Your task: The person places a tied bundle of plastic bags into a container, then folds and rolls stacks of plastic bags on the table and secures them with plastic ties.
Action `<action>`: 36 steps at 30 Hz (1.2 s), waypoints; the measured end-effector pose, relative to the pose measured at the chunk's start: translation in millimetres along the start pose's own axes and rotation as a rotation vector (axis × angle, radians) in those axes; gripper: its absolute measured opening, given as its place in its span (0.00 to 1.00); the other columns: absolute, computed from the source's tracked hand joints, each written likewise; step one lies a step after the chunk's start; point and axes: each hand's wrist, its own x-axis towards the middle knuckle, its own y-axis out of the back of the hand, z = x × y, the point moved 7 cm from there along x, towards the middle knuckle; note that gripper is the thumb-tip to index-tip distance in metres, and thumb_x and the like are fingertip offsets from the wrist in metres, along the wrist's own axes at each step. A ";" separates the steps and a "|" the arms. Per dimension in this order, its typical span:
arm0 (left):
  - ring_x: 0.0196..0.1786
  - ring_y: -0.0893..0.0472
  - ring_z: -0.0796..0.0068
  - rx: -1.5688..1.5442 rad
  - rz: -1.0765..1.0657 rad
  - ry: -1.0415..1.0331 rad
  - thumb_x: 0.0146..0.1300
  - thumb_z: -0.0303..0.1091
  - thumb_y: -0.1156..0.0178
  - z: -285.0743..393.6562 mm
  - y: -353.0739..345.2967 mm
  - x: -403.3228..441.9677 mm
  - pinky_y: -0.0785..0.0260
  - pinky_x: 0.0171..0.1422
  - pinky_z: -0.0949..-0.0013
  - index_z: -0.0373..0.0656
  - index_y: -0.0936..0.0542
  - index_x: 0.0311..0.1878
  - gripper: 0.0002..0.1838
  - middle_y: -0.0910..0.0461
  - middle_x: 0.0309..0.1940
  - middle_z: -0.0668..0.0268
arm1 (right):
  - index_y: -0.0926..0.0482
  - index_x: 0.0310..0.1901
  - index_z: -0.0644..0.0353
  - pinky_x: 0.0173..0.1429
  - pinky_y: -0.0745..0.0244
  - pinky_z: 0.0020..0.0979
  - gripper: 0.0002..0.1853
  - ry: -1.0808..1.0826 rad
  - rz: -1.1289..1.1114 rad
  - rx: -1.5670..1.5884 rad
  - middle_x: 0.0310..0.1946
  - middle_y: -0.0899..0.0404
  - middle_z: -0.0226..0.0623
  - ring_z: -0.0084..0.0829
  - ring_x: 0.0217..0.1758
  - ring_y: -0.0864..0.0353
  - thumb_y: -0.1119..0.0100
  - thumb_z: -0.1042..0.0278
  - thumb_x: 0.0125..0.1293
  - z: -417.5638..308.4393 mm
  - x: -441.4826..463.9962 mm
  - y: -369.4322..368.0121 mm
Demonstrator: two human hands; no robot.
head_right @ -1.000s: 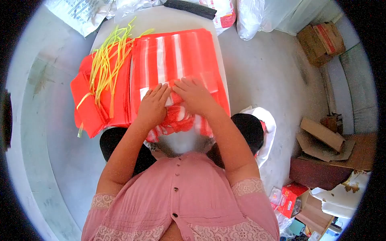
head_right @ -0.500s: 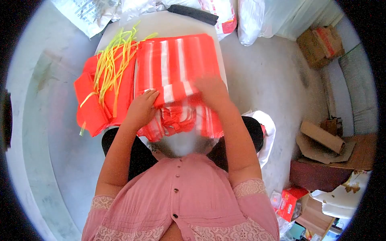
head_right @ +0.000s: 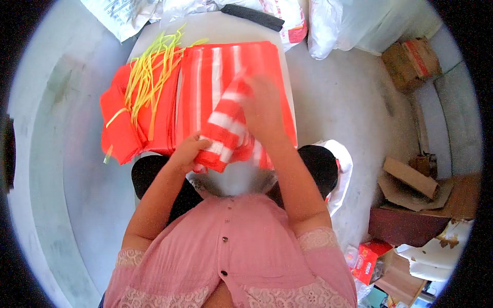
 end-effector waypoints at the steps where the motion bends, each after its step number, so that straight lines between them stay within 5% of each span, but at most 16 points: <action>1: 0.56 0.16 0.62 -0.051 -0.006 -0.033 0.67 0.23 0.42 -10.3 -4.2 0.1 0.21 0.59 0.60 0.37 0.33 0.76 0.32 0.18 0.58 0.56 | 0.28 0.69 0.61 0.72 0.29 0.42 0.24 -0.078 -0.033 0.059 0.63 0.23 0.45 0.45 0.70 0.26 0.40 0.72 0.73 14.3 -20.1 -18.2; 4: 0.69 0.23 0.60 -0.147 -0.032 -0.087 0.67 0.18 0.42 -41.3 -6.8 7.1 0.26 0.72 0.57 0.40 0.43 0.81 0.39 0.28 0.71 0.54 | 0.36 0.76 0.62 0.67 0.25 0.37 0.28 -0.477 -0.110 0.455 0.67 0.26 0.47 0.37 0.68 0.25 0.44 0.73 0.76 57.1 -81.7 -63.4; 7: 0.70 0.24 0.60 -0.129 -0.008 -0.158 0.66 0.17 0.42 -42.5 -9.3 4.3 0.27 0.72 0.57 0.40 0.44 0.82 0.41 0.31 0.73 0.54 | 0.40 0.78 0.61 0.66 0.24 0.34 0.30 -0.712 -0.267 0.726 0.72 0.32 0.48 0.33 0.67 0.25 0.46 0.73 0.77 37.9 -95.2 -62.8; 16: 0.71 0.26 0.64 0.131 0.031 -0.370 0.67 0.15 0.42 -45.5 -4.0 6.1 0.29 0.73 0.60 0.50 0.48 0.85 0.47 0.36 0.77 0.56 | 0.47 0.82 0.58 0.69 0.26 0.33 0.38 -0.624 -0.301 0.723 0.77 0.38 0.42 0.32 0.68 0.25 0.44 0.79 0.74 14.3 -96.5 -81.8; 25: 0.77 0.34 0.71 0.369 0.055 -0.440 0.68 0.18 0.38 -32.9 -10.3 -8.3 0.37 0.78 0.67 0.50 0.41 0.85 0.43 0.40 0.82 0.61 | 0.45 0.82 0.58 0.77 0.37 0.33 0.37 -0.706 -0.443 0.740 0.79 0.41 0.43 0.33 0.77 0.36 0.43 0.75 0.74 2.0 -113.4 -110.5; 31: 0.68 0.25 0.78 0.322 -0.033 -0.253 0.67 0.14 0.41 -44.4 -8.5 -6.4 0.31 0.71 0.72 0.46 0.32 0.81 0.38 0.28 0.74 0.63 | 0.39 0.80 0.60 0.72 0.31 0.29 0.31 -0.791 -0.536 0.683 0.70 0.27 0.41 0.30 0.70 0.27 0.47 0.72 0.78 40.3 -106.9 -135.5; 36: 0.59 0.21 0.82 0.233 -0.060 -0.161 0.68 0.15 0.42 -69.6 -2.0 1.9 0.28 0.64 0.75 0.45 0.30 0.79 0.36 0.22 0.66 0.71 | 0.36 0.77 0.66 0.72 0.27 0.32 0.28 -0.902 -0.344 0.970 0.68 0.24 0.41 0.32 0.68 0.23 0.48 0.71 0.80 100.3 -81.5 -173.3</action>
